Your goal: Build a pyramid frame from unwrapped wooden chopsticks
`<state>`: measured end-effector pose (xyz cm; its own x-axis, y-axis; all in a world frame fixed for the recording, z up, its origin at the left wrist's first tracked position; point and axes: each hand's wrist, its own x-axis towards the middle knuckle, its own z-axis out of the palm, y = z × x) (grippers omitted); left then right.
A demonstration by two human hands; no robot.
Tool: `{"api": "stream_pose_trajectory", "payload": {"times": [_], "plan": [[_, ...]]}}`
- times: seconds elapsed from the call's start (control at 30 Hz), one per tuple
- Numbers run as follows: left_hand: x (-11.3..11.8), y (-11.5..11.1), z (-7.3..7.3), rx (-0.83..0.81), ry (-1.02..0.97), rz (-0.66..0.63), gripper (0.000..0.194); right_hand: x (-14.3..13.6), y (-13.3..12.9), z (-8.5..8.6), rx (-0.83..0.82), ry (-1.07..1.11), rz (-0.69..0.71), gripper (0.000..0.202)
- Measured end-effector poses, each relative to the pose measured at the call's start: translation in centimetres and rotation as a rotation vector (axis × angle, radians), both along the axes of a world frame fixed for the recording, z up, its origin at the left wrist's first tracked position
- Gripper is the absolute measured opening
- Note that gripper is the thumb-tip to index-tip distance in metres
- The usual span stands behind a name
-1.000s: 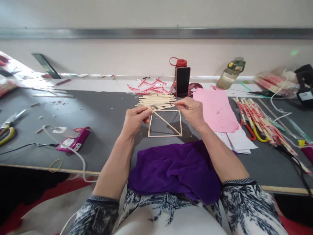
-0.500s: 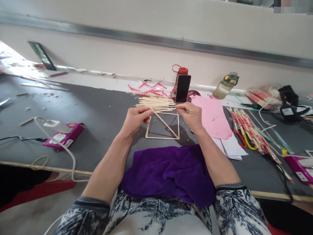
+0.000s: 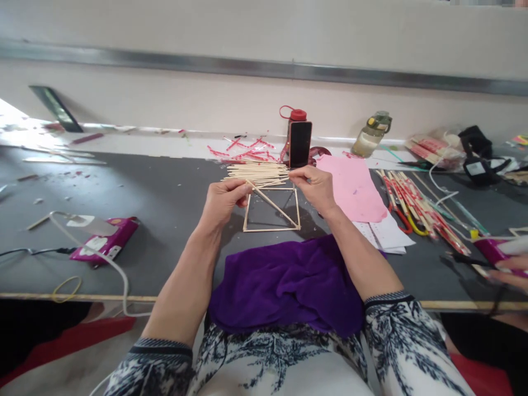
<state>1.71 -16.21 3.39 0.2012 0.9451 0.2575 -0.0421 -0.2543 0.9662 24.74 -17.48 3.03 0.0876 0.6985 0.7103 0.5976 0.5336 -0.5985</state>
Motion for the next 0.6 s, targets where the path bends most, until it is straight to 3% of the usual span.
{"api": "stream_pose_trajectory", "payload": {"times": [0.6], "plan": [[0.20, 0.24, 0.02, 0.005, 0.012, 0.046, 0.015, 0.31, 0.31, -0.17, 0.004, 0.003, 0.062, 0.011]]}}
